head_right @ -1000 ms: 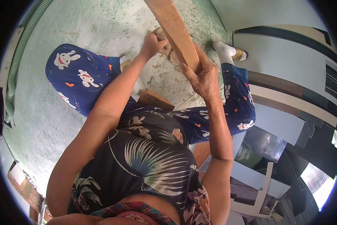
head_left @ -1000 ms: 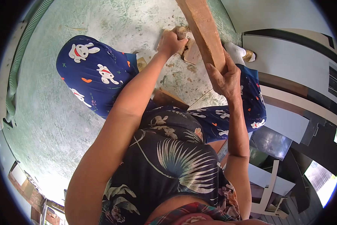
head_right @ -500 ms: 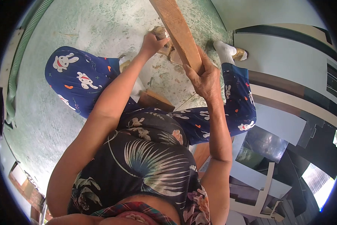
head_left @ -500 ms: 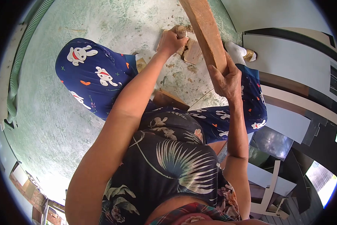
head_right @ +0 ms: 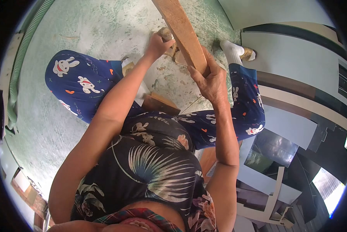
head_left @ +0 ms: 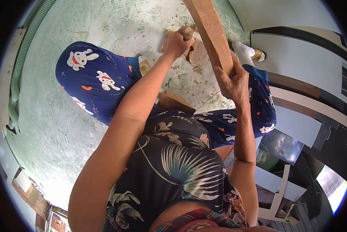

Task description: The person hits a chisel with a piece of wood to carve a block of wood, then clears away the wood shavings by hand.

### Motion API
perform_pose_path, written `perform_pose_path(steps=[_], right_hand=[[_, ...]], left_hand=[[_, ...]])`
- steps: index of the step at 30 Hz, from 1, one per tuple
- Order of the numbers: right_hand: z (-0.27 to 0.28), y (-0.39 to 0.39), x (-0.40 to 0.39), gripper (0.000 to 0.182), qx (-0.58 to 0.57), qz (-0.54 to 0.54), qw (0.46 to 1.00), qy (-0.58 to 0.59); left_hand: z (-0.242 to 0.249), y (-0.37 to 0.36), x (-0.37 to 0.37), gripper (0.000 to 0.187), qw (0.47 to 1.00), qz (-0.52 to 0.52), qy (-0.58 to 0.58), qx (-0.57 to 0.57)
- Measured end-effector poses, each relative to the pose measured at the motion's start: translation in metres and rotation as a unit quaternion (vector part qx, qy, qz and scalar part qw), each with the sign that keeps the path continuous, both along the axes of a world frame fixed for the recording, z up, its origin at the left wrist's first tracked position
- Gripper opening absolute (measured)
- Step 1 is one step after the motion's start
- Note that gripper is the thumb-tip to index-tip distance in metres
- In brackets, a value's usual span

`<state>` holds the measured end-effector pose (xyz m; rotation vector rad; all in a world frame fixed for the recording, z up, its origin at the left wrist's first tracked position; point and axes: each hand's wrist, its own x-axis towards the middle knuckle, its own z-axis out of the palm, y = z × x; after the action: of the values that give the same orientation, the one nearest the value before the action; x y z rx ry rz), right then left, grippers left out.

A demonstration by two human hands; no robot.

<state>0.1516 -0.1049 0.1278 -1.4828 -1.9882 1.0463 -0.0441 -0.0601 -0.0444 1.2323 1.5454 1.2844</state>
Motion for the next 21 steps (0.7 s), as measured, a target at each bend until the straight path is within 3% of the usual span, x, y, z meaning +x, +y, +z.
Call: perform_pose_path(steps=[3, 6, 9, 11, 13, 15, 16, 19, 21], right_hand=[[0.017, 0.003, -0.005, 0.061, 0.037, 0.008, 0.999, 0.01], [0.025, 0.003, -0.008, 0.061, 0.072, 0.009, 0.994, 0.084], [0.001, 0.002, -0.009, 0.063, 0.042, 0.013, 0.991, 0.125], [0.001, 0.01, -0.009, 0.064, -0.055, 0.032, 0.986, -0.151], [-0.026, 0.01, -0.002, 0.063, -0.018, 0.067, 0.984, -0.162], [-0.027, 0.01, -0.001, 0.061, 0.005, 0.065, 0.994, -0.087], [-0.021, 0.001, 0.0, 0.06, 0.007, 0.053, 0.997, -0.052], [0.011, 0.0, -0.005, 0.06, -0.016, 0.01, 1.0, 0.006], [0.018, 0.0, -0.003, 0.061, -0.005, -0.009, 1.0, 0.024]], left_hand=[[-0.003, 0.003, 0.003, 0.02, 0.999, -0.003, 0.032, 0.032], [0.001, 0.003, 0.001, 0.031, 0.999, -0.015, 0.03, -0.014], [0.001, 0.006, 0.0, 0.034, 0.999, -0.031, 0.01, -0.028], [-0.014, 0.013, 0.005, 0.032, 0.996, -0.009, 0.087, -0.031], [-0.02, 0.015, 0.01, 0.031, 0.989, -0.001, 0.146, -0.003], [-0.023, 0.007, 0.01, 0.03, 0.981, 0.01, 0.187, 0.044], [-0.016, 0.002, 0.009, 0.021, 0.985, 0.004, 0.162, 0.054], [-0.003, 0.0, 0.003, 0.022, 0.99, -0.031, 0.131, 0.037], [-0.006, 0.01, 0.003, 0.026, 0.995, -0.001, 0.09, 0.045]])
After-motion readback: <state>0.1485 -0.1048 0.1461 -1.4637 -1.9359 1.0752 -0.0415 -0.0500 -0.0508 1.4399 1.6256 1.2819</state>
